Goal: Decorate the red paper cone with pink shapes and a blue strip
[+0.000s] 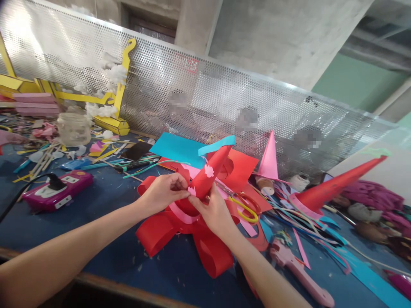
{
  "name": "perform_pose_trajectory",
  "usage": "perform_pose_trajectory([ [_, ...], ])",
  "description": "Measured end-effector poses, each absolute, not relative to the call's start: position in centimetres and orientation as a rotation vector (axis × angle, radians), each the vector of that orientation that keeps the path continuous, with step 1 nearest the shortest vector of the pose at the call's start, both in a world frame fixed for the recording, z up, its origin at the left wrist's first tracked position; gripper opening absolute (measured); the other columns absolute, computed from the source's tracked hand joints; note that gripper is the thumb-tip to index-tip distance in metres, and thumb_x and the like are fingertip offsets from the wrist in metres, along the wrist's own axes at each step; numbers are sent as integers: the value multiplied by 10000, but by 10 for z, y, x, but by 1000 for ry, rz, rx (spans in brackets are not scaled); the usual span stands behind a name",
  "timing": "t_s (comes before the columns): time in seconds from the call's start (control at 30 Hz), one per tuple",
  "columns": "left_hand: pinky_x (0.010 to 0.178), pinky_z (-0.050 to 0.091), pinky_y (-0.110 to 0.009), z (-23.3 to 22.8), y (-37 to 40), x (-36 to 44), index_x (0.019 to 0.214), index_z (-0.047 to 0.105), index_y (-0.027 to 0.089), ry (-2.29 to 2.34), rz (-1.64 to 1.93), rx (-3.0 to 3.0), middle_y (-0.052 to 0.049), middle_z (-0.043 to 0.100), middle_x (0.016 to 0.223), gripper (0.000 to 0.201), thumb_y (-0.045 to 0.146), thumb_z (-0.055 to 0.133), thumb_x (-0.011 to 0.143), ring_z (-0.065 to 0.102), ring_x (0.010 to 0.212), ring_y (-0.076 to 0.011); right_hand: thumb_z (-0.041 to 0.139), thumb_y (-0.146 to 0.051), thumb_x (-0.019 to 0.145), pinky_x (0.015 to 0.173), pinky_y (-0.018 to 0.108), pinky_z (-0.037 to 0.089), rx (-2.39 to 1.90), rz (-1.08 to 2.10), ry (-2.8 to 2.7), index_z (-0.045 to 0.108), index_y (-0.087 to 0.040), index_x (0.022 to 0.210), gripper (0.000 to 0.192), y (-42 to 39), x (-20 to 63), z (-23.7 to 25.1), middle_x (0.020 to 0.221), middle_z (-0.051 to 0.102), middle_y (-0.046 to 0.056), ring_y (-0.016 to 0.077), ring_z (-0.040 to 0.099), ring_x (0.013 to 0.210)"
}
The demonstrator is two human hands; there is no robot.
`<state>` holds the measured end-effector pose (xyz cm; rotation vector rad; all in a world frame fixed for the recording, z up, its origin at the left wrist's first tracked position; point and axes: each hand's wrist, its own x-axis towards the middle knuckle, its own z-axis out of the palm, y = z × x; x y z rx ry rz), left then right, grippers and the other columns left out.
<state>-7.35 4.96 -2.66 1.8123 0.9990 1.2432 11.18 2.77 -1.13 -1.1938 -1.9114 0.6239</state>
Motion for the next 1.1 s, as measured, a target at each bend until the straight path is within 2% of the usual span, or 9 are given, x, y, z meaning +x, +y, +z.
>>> perform_pose_trajectory([
  [0.1,682,500,-269,-29,52,-73,820,591,183,954,1291,1761,-22,679,819,196,246,743,715,625,742,-155,657,-458,859,840,400,556,-1181,607,-1924,539,-215,1029,320,28,112,-11,1077,680,87,265,668,989],
  [0.23,829,514,-305,-29,53,-72,981,630,153,754,1282,1596,-78,695,998,302,242,758,722,643,899,-175,646,-452,866,810,401,562,-1221,551,-1939,541,-217,1038,309,27,111,-10,1064,683,87,270,675,970],
  [0.33,867,502,-309,-27,54,-72,1040,648,138,704,1258,1510,-89,700,1009,333,240,754,742,641,924,-175,636,-431,873,816,396,561,-1221,522,-1955,545,-217,1051,293,26,111,-9,1066,681,86,265,675,971],
  [0.63,826,511,-290,-24,59,-73,952,690,145,753,1222,1485,-56,714,924,285,181,783,685,648,861,-162,633,-400,860,833,375,568,-1239,577,-1942,537,-213,1046,280,25,108,-5,1067,694,82,255,686,992],
  [1.1,759,512,-271,-24,69,-76,860,704,147,663,1119,1347,-23,723,823,224,141,798,657,660,761,-134,623,-411,859,759,382,571,-1283,448,-1981,537,-225,1023,263,26,107,-5,1010,714,73,267,702,902],
])
